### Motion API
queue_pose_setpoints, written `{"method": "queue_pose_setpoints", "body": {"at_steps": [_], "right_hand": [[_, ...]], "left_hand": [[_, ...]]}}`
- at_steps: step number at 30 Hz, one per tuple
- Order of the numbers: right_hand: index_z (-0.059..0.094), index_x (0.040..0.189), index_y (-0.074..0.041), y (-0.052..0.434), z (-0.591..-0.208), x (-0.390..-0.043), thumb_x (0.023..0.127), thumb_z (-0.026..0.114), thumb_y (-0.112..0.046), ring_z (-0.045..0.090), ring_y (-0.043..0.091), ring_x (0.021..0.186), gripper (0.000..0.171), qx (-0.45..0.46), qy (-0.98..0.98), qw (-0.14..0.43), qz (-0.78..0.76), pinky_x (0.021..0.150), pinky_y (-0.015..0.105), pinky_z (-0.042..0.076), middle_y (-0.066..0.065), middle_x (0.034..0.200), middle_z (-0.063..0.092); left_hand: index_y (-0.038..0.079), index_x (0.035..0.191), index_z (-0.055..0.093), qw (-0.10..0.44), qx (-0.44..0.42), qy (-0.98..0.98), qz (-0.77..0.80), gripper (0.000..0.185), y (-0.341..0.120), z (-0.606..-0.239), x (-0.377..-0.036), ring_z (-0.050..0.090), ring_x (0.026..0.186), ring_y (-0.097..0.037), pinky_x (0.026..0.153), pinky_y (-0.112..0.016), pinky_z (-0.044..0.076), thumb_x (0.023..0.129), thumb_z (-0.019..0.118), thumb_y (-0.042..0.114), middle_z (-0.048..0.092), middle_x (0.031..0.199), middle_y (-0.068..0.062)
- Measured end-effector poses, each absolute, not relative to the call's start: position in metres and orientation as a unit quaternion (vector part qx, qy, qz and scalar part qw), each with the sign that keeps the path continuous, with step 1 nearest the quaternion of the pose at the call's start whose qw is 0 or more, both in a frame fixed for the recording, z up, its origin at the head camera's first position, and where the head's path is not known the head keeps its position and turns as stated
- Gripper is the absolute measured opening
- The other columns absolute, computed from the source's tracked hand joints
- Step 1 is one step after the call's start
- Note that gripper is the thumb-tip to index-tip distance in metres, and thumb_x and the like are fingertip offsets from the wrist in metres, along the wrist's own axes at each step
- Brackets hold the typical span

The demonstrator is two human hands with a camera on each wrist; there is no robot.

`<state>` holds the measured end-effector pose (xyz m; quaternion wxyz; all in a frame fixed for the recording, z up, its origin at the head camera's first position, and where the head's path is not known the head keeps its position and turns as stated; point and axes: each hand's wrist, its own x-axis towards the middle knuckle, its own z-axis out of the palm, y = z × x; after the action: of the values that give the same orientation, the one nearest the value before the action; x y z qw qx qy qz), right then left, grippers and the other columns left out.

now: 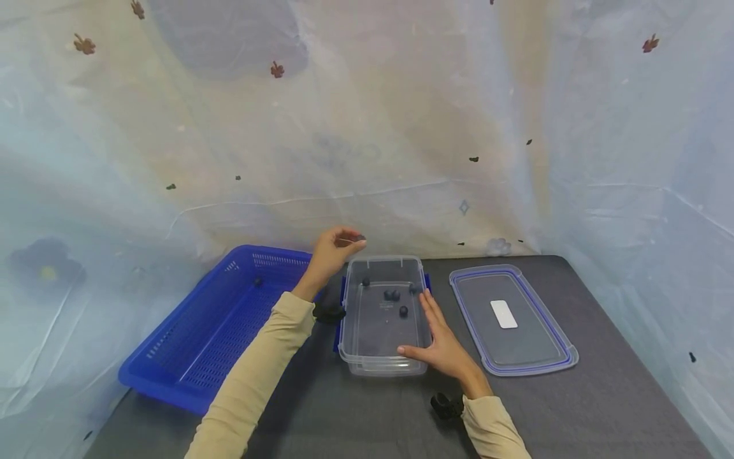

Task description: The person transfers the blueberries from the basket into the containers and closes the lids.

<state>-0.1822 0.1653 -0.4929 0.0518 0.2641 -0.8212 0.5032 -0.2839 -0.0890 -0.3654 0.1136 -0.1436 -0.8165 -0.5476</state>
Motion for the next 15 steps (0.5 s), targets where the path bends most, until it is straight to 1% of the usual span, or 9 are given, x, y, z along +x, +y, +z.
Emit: {"method": "queue_pose_setpoints", "body": {"at_steps": [5, 10, 13, 15], "right_hand": [[0.011, 0.156, -0.010, 0.166, -0.493, -0.182, 0.073, 0.083, -0.022, 0.007, 0.048, 0.141, 0.110, 0.265, -0.823, 0.054, 0.499, 0.099, 0.072, 0.022, 0.018, 0.160, 0.000], [0.011, 0.156, -0.012, 0.165, -0.493, -0.182, 0.074, 0.082, -0.021, 0.007, 0.047, 0.141, 0.110, 0.260, -0.821, 0.046, 0.507, 0.098, 0.072, 0.024, 0.016, 0.160, 0.000], [0.010, 0.156, -0.010, 0.164, -0.489, -0.180, 0.074, 0.081, -0.019, 0.007, 0.047, 0.141, 0.108, 0.256, -0.822, 0.043, 0.507, 0.097, 0.073, 0.025, 0.017, 0.160, -0.001], [0.011, 0.155, -0.004, 0.162, -0.482, -0.176, 0.074, 0.081, -0.017, 0.007, 0.050, 0.140, 0.107, 0.256, -0.821, 0.043, 0.508, 0.096, 0.074, 0.024, 0.022, 0.159, -0.001]], "left_hand": [[0.004, 0.106, 0.068, 0.105, -0.144, -0.811, -0.557, 0.024, -0.066, -0.377, -0.286, 0.063, 0.091, -0.023, 0.075, -0.033, 0.052, 0.088, 0.074, 0.018, 0.066, 0.099, -0.007], [0.003, 0.103, 0.069, 0.090, -0.117, -0.819, -0.555, 0.023, -0.046, -0.393, -0.289, 0.065, 0.089, -0.022, 0.075, -0.031, 0.053, 0.085, 0.076, 0.016, 0.067, 0.096, -0.007], [0.005, 0.102, 0.070, 0.064, -0.093, -0.837, -0.536, 0.023, -0.036, -0.403, -0.288, 0.064, 0.090, -0.021, 0.074, -0.031, 0.052, 0.084, 0.078, 0.017, 0.067, 0.094, -0.004], [0.005, 0.102, 0.070, 0.044, -0.084, -0.846, -0.524, 0.023, -0.031, -0.409, -0.287, 0.063, 0.090, -0.020, 0.075, -0.031, 0.052, 0.083, 0.078, 0.017, 0.067, 0.094, -0.003]]}}
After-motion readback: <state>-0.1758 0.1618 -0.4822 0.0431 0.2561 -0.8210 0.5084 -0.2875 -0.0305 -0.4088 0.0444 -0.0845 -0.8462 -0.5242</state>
